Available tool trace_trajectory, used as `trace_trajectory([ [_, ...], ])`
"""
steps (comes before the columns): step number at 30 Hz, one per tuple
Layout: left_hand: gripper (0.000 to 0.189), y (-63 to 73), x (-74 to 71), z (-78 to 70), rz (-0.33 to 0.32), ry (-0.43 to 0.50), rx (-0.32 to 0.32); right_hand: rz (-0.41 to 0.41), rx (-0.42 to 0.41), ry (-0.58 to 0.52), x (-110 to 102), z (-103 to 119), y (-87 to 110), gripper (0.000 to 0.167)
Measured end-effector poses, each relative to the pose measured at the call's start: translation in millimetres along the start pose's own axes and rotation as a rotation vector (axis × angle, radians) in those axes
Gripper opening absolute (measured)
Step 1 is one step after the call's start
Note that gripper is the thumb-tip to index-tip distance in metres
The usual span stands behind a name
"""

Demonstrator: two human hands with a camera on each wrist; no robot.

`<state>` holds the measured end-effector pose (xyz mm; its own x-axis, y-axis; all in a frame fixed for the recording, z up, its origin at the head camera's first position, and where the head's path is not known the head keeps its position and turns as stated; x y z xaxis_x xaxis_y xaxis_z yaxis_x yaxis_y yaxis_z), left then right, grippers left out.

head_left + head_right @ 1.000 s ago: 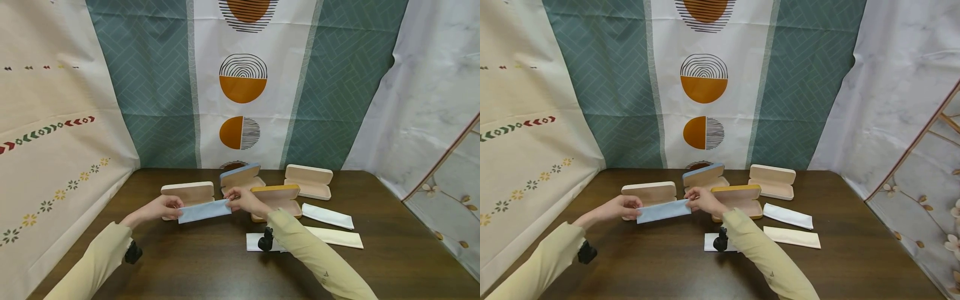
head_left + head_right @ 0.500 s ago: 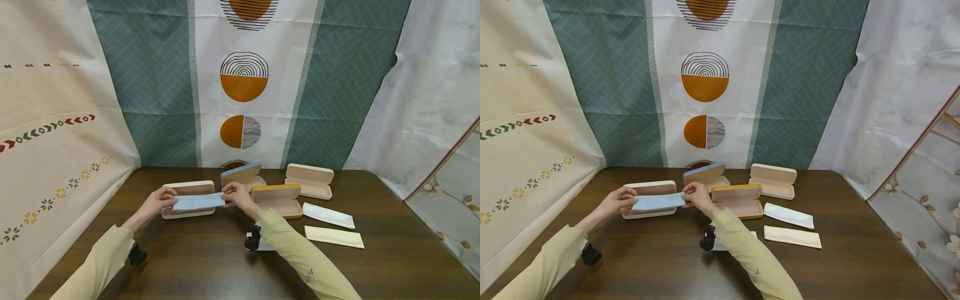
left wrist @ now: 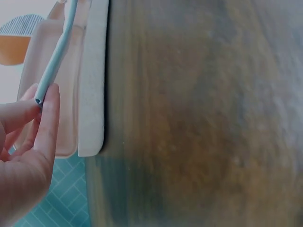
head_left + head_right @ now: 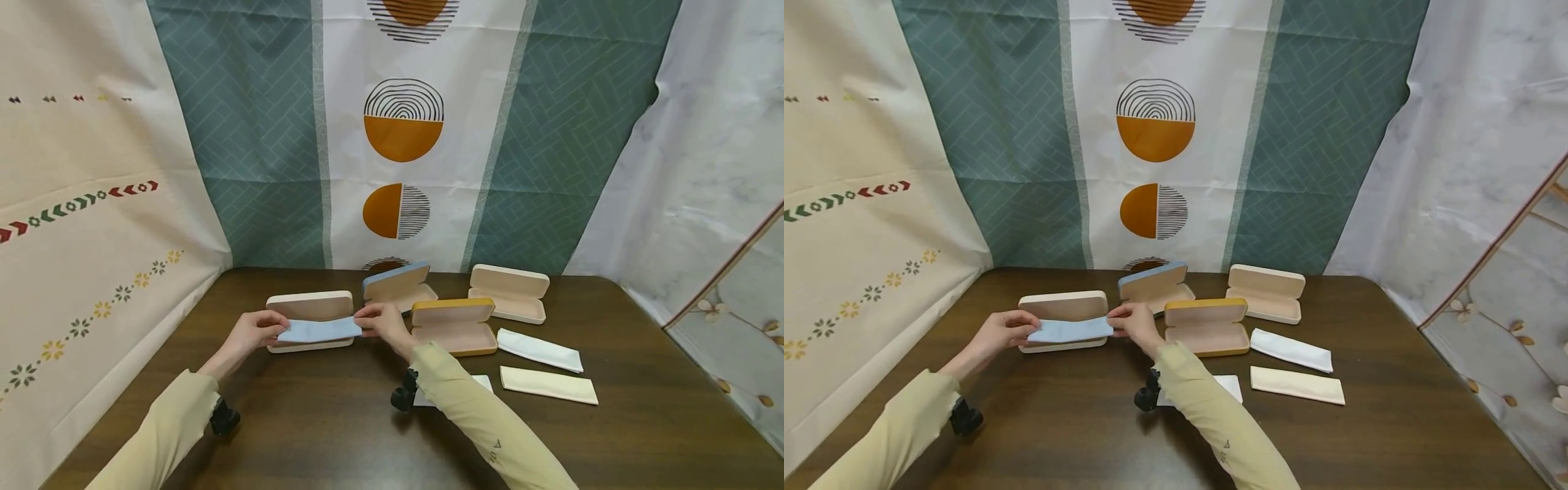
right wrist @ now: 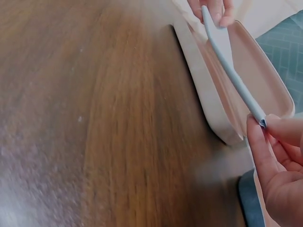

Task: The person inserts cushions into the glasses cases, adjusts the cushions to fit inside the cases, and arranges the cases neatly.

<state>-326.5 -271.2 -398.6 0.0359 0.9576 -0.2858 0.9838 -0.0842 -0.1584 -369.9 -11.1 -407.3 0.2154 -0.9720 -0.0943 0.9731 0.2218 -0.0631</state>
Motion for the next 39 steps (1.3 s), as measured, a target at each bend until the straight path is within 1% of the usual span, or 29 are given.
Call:
trace_trajectory([
  [4, 0.025, 0.7, -5.5, 0.1, -0.022, -0.049, 0.001, 0.028, 0.008, -0.027, 4.5, 0.9, 0.3, 0.018],
  [7, 0.028, 0.6, -9.6, 0.8, -0.028, -0.064, 0.002, 0.049, 0.013, -0.038, 8.2, 0.4, -0.3, 0.021],
  [10, 0.029, -0.1, -12.9, 2.4, -0.035, -0.069, 0.000, 0.053, 0.021, -0.022, 11.0, -0.6, -1.9, 0.022],
  [17, 0.026, -1.7, -14.8, 7.3, -0.047, -0.077, -0.019, 0.027, -0.023, 0.131, 15.1, -0.3, -6.9, 0.020],
  [23, 0.026, -2.2, -16.5, 8.9, -0.049, -0.110, -0.009, 0.037, -0.061, 0.248, 17.0, 0.1, -8.3, 0.019],
  [26, 0.026, -2.9, -18.1, 9.9, -0.045, -0.142, -0.005, 0.044, -0.088, 0.301, 17.3, 0.8, -8.0, 0.018],
  [31, 0.026, -4.5, -19.8, 8.8, -0.052, -0.255, 0.016, 0.054, -0.120, 0.335, 16.4, 1.4, -7.5, 0.018],
  [34, 0.025, -5.5, -19.8, 9.1, -0.056, -0.299, 0.026, 0.047, -0.129, 0.352, 16.5, -0.5, -7.7, 0.018],
  [39, 0.026, -4.8, -19.9, 10.3, -0.049, -0.298, 0.024, 0.028, -0.125, 0.358, 19.2, -4.0, -7.7, 0.017],
])
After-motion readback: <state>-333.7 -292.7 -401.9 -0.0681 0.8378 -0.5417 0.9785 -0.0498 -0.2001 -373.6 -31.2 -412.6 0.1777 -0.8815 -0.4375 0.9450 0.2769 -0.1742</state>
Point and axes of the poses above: each hand's wrist, its own y-axis away from the middle knuckle, its own x-axis out of the palm, z = x × y, the point moved 3 cm from there along -y, towards the middle knuckle, and after that the axes turned 4 degrees about -z, right-handed, at the moved point
